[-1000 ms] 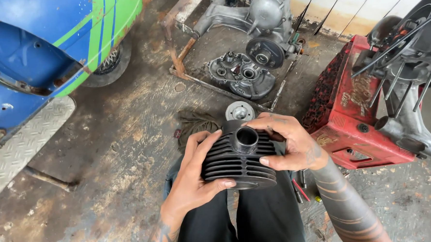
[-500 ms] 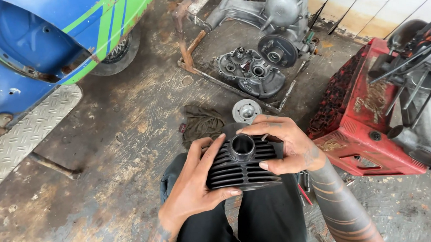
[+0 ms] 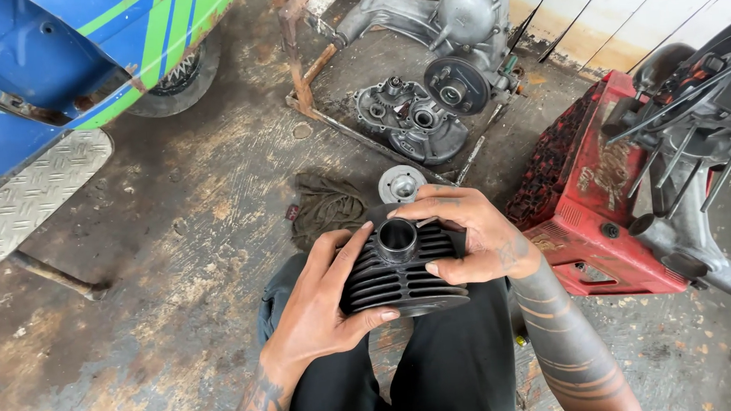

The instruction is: The person sits on the workshop floor holding a motorcycle engine cylinder on their lap. They use a round file to file the edge of the cylinder's exhaust port, rotating the cylinder and repositioning it to file along the port opening, then set the cylinder down and reach for a screwdriver.

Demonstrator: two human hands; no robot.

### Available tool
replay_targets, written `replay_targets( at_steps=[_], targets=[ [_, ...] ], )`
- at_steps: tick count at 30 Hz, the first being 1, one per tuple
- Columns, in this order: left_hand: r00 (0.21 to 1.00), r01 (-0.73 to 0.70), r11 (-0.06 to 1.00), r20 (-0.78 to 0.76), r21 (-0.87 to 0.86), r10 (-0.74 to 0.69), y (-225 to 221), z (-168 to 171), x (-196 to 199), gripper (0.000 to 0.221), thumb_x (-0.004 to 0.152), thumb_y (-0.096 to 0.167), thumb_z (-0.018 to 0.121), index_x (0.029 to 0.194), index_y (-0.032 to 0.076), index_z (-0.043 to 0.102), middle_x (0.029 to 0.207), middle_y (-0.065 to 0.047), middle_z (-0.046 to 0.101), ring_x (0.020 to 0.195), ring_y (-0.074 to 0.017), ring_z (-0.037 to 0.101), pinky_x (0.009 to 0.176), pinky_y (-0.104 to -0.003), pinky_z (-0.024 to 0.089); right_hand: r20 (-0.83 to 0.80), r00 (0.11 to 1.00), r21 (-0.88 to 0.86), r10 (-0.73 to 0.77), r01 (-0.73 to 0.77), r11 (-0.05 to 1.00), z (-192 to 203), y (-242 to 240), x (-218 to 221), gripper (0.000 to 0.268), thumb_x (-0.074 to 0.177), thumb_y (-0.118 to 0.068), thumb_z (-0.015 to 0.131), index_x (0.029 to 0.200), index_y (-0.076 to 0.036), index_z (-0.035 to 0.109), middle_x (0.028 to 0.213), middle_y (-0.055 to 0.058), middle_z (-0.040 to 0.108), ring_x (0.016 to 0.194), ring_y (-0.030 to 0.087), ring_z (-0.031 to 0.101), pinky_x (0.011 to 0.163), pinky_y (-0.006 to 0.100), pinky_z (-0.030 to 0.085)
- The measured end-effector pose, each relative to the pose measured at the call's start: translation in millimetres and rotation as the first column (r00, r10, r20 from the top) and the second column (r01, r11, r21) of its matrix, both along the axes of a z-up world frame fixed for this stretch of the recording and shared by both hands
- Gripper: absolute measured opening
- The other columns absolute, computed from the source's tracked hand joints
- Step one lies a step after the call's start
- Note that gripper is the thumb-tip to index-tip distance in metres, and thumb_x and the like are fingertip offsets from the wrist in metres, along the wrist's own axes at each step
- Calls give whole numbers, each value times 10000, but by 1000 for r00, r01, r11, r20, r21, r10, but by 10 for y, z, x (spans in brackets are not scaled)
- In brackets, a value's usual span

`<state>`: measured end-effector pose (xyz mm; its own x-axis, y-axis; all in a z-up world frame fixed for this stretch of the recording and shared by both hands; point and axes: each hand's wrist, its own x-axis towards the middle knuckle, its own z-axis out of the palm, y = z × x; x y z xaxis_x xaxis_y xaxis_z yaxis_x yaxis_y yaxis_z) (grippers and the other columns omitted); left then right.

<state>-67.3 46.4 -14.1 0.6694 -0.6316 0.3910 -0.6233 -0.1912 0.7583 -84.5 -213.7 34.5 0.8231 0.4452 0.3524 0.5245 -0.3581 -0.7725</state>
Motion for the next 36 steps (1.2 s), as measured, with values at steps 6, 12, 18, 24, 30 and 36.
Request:
replay_targets(
  at_steps=[6, 12, 18, 24, 30, 36],
  targets=[
    [1000, 12, 998, 28, 69, -13, -91, -21, 54, 884, 781, 473, 818, 1487, 61, 480, 1348, -178, 515, 1098, -331, 621, 892, -407, 529, -124, 990, 109, -73, 87, 990, -176, -140, -125, 585, 682, -215, 747, 1213, 20, 675, 1030, 108, 623, 819, 192, 560, 726, 282, 452],
    [990, 52, 996, -136, 66, -43, -121, 130, 143, 941, 717, 446, 871, 1488, 95, 461, 1349, -191, 465, 1174, -357, 578, 959, -446, 496, -50, 995, 62, -87, 90, 994, -151, -68, -101, 565, 769, -282, 679, 1244, 20, 637, 1097, 141, 613, 904, 239, 598, 817, 326, 493],
    [988, 145, 989, -48, -7, -146, -261, 370, 195, 898, 699, 352, 872, 1430, 8, 481, 1514, -184, 486, 1377, -359, 498, 1156, -489, 371, -42, 993, 193, -109, 115, 974, -369, -64, -216, 586, 929, -367, 574, 1352, 38, 578, 1280, 208, 543, 1092, 290, 551, 982, 394, 441],
    [986, 101, 995, -135, -18, -102, -352, 478, 169, 718, 685, 346, 854, 1274, 35, 585, 1251, -132, 673, 1144, -304, 658, 1015, -434, 443, 23, 900, -2, -436, 436, 900, -281, 89, -406, 414, 1019, -284, 517, 1310, -26, 662, 1087, 111, 525, 833, 182, 477, 770, 300, 428],
    [989, -148, 986, -17, 82, 150, -507, 379, -64, 871, 678, 577, 852, 1279, 19, 557, 1279, -154, 641, 1183, -319, 604, 1031, -461, 386, 163, 773, -276, -613, 632, 724, -38, 171, -662, 340, 988, -219, 520, 1181, -5, 701, 1041, 160, 731, 647, 299, 569, 623, 408, 501],
    [964, -253, 967, 71, -27, 254, -564, 376, -126, 700, 675, 422, 912, 1190, 64, 599, 1119, -71, 698, 1018, -255, 679, 958, -412, 460, 330, 625, -338, -707, 778, 530, -134, 315, -924, 279, 858, -80, 750, 1137, -103, 757, 820, 37, 713, 471, 178, 491, 490, 327, 432]
  ],
)
